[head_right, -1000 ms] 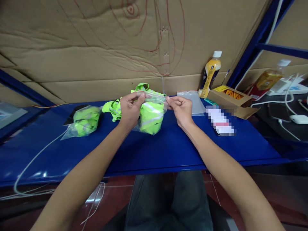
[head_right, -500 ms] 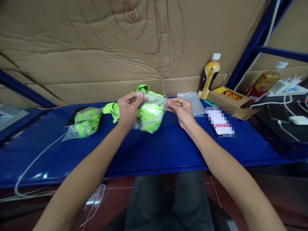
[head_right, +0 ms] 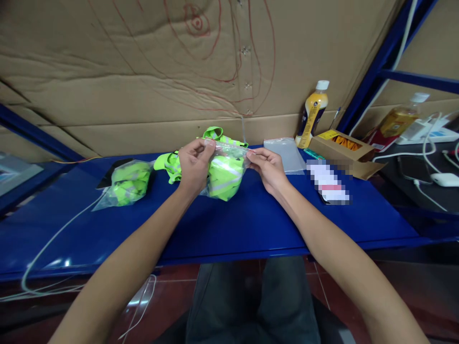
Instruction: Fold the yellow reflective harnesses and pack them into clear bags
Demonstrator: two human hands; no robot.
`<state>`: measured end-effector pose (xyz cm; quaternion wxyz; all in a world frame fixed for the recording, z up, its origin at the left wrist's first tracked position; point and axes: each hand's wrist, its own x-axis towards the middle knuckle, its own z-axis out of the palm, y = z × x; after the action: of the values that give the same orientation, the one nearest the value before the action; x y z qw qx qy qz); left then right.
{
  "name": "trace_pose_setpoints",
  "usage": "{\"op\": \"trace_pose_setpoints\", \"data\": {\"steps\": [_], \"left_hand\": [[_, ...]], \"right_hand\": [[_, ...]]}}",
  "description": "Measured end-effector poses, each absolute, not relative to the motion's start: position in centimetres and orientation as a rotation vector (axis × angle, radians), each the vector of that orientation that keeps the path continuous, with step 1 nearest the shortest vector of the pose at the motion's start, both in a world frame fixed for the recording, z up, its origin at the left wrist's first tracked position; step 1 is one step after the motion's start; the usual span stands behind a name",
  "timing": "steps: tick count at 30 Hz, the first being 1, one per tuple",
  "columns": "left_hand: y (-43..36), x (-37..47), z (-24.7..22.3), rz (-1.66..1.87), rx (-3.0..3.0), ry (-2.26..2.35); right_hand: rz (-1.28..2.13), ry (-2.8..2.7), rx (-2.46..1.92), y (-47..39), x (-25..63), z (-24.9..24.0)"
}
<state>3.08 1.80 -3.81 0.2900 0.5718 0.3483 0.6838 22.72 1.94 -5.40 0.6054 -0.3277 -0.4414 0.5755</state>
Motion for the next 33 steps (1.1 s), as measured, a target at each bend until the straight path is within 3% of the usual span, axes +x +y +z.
{"op": "trace_pose_setpoints", "data": {"steps": [33], "left_hand": [[0.4,4.0,-2.6,1.64,1.627,0.829]], "right_hand": [[1.384,-0.988,-0.673,0.8,21.2,-4.9]]}}
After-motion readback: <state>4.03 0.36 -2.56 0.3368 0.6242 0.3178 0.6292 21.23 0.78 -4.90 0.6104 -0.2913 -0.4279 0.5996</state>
